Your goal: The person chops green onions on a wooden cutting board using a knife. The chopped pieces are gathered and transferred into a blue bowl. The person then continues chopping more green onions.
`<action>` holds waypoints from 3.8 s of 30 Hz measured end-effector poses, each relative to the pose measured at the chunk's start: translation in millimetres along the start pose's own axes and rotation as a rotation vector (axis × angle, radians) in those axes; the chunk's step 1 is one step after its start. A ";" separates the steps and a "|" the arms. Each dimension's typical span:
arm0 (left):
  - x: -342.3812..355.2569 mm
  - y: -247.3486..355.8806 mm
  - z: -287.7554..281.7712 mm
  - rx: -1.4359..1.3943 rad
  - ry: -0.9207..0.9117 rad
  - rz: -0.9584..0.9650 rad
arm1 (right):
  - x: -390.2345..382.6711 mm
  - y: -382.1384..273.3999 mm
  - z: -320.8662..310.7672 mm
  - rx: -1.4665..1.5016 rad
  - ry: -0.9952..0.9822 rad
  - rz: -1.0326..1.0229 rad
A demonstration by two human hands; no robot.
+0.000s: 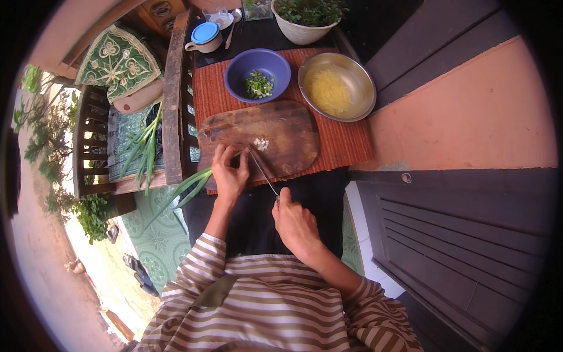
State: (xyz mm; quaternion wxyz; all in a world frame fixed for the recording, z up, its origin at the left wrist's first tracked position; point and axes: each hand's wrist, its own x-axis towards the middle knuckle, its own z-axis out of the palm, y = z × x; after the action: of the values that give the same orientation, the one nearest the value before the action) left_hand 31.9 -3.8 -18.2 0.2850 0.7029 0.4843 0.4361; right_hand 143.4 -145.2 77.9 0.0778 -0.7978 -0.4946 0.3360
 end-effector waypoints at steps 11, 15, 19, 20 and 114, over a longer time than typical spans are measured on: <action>-1.6 1.0 0.2 0.000 0.007 -0.033 | 16.4 -0.2 14.9 -0.020 0.004 -0.013; -1.2 1.2 -0.9 0.014 -0.002 -0.071 | 14.2 2.2 19.5 -0.020 0.007 -0.017; 2.6 3.0 -5.5 0.145 0.014 -0.023 | -0.5 9.5 22.2 0.004 0.014 -0.004; 1.4 3.4 -7.1 0.180 0.017 -0.008 | -3.4 10.4 21.6 0.011 0.008 0.002; 0.2 -4.4 -9.4 0.117 0.003 0.057 | 20.7 -1.7 16.8 -0.034 -0.017 -0.025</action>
State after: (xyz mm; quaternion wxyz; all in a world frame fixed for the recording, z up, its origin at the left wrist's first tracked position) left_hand 21.7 -2.1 -17.4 0.2299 0.7313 0.4891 0.4161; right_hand 137.7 -130.4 56.4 0.0642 -0.7899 -0.5107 0.3334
